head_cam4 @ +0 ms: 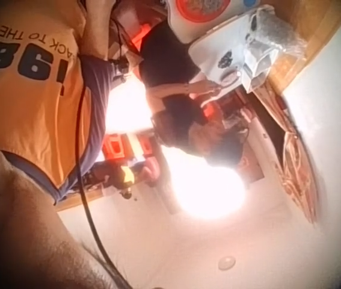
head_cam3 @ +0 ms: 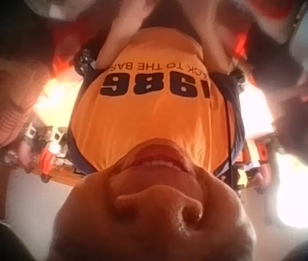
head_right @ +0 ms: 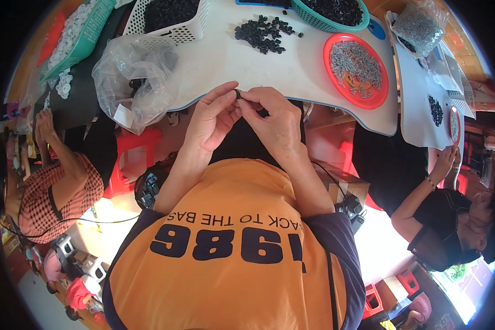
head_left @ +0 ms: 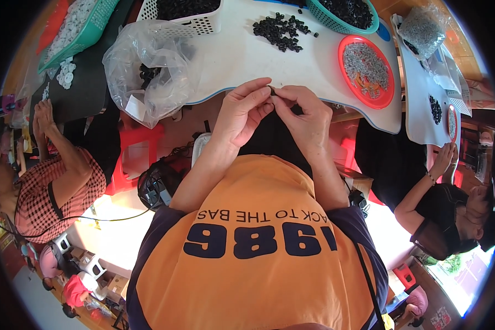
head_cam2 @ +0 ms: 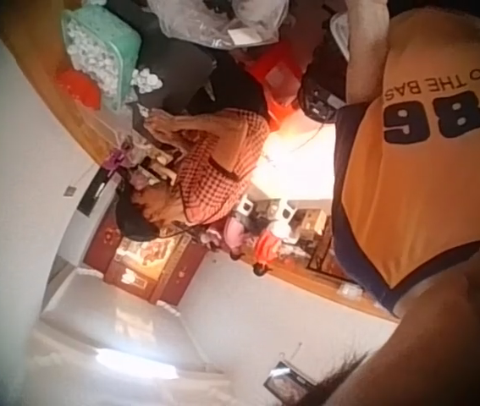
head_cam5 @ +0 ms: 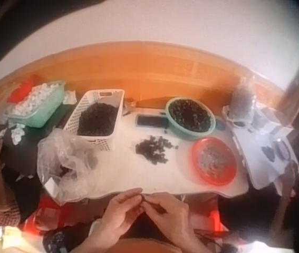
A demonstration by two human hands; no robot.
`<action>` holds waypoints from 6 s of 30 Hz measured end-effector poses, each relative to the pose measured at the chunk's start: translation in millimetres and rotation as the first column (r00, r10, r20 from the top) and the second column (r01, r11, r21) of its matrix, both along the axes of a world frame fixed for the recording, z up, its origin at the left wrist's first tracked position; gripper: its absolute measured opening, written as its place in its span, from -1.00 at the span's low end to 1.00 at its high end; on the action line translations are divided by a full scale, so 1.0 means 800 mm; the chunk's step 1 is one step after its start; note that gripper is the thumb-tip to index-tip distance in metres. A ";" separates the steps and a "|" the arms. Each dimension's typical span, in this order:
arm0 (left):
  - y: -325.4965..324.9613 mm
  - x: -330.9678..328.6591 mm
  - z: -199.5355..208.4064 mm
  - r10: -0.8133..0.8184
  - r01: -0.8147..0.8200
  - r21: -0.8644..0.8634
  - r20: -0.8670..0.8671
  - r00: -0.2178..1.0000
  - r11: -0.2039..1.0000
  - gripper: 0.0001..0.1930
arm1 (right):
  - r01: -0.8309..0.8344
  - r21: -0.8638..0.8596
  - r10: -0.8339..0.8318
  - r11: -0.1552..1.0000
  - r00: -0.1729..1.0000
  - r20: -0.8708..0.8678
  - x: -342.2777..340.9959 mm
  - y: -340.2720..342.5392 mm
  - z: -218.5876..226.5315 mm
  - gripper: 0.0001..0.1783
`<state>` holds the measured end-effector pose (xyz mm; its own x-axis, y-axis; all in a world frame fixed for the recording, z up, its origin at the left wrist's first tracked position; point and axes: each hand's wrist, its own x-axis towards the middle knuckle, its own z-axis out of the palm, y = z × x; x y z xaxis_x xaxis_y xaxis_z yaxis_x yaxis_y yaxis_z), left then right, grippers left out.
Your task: The person repeatedly picks up small black plastic pieces and metal pins from the table and trays, then fits the pins into the plastic pieces by hand.
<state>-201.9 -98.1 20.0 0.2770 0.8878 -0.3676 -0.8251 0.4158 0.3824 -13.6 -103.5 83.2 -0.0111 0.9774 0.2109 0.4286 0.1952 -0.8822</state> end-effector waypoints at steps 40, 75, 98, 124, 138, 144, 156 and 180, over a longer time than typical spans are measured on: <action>0.010 0.009 0.017 -0.233 0.236 -0.078 0.056 0.971 0.969 -0.79 | -0.250 -0.191 0.224 0.949 0.964 -0.146 0.068 -0.006 -0.021 -0.31; 0.052 0.173 0.132 -0.121 0.189 0.092 -0.491 0.863 0.978 -0.64 | 0.106 0.022 -0.101 0.994 0.983 -0.150 0.259 0.153 0.022 -0.47; -0.055 0.533 0.080 -0.087 0.157 0.091 -0.524 0.847 0.983 -0.77 | 0.438 0.157 -0.419 0.885 0.604 0.678 0.914 -0.001 -0.051 -0.77; -0.064 0.532 0.063 -0.155 0.217 0.048 -0.554 0.818 0.975 -0.77 | 0.009 0.029 -0.025 1.000 0.794 0.608 0.925 0.097 -0.077 -0.74; -0.065 0.496 0.049 -0.132 0.180 0.028 -0.569 0.811 0.983 -0.78 | 0.025 -0.017 -0.007 1.000 0.743 0.669 0.876 0.129 -0.103 -0.79; -0.056 0.486 0.041 -0.151 0.196 0.021 -0.559 0.815 0.980 -0.78 | 0.048 0.029 -0.055 0.998 0.763 0.645 0.856 0.134 -0.108 -0.76; -0.040 0.492 0.026 -0.146 0.186 0.015 -0.561 0.815 0.982 -0.80 | 0.021 -0.050 0.014 0.998 0.792 0.611 0.870 0.142 -0.112 -0.75; -0.008 0.401 0.066 -0.054 0.197 0.237 -0.501 0.864 0.951 -0.69 | -0.004 -0.045 0.002 0.999 0.999 -0.045 0.543 0.031 0.048 -0.80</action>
<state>118.8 -104.8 73.1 0.2443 0.9410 -0.2342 -0.4535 0.3243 0.8302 420.5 -78.4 121.4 -0.0054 0.9859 0.1673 0.3874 0.1562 -0.9086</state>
